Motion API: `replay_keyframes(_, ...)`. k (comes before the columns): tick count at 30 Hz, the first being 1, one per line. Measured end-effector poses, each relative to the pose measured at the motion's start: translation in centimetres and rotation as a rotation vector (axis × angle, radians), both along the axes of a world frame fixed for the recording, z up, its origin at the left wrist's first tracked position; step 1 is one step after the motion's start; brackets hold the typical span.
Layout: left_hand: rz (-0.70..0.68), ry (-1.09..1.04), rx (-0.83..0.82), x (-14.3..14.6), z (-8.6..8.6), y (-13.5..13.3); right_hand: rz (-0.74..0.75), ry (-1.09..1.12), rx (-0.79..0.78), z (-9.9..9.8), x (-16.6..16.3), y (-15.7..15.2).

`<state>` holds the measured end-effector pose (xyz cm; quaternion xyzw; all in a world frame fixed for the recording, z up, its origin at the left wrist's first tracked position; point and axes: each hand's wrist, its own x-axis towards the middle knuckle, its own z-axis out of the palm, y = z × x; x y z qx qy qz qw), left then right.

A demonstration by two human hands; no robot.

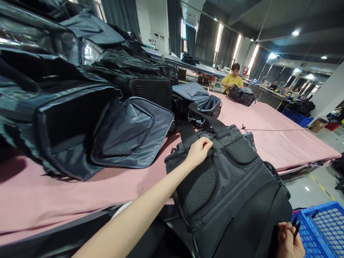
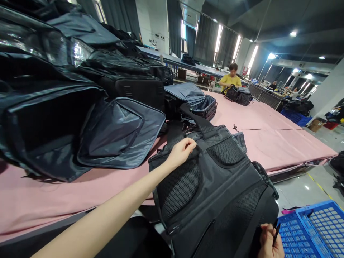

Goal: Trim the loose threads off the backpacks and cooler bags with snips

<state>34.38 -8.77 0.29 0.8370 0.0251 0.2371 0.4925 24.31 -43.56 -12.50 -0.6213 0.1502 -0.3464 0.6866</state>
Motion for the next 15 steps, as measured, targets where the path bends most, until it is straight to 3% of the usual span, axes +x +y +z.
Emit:
replay_keyframes(3,-0.062,-0.018,-0.151,0.1,-0.2,0.1,-0.006,0.005,0.008,0.0,0.0,0.0)
replay_keyframes(8,-0.091,-0.081,-0.680,0.4,-0.6,0.7,-0.059,0.044,0.032,1.0,-0.3,0.7)
replay_keyframes(12,-0.071,-0.128,-0.717,0.4,-1.0,1.0,-0.175,0.074,0.055,1.9,-0.4,1.0)
replay_keyframes(15,-0.100,-0.091,-0.662,0.3,-1.3,1.1,-0.275,0.198,0.044,1.2,-0.6,0.2)
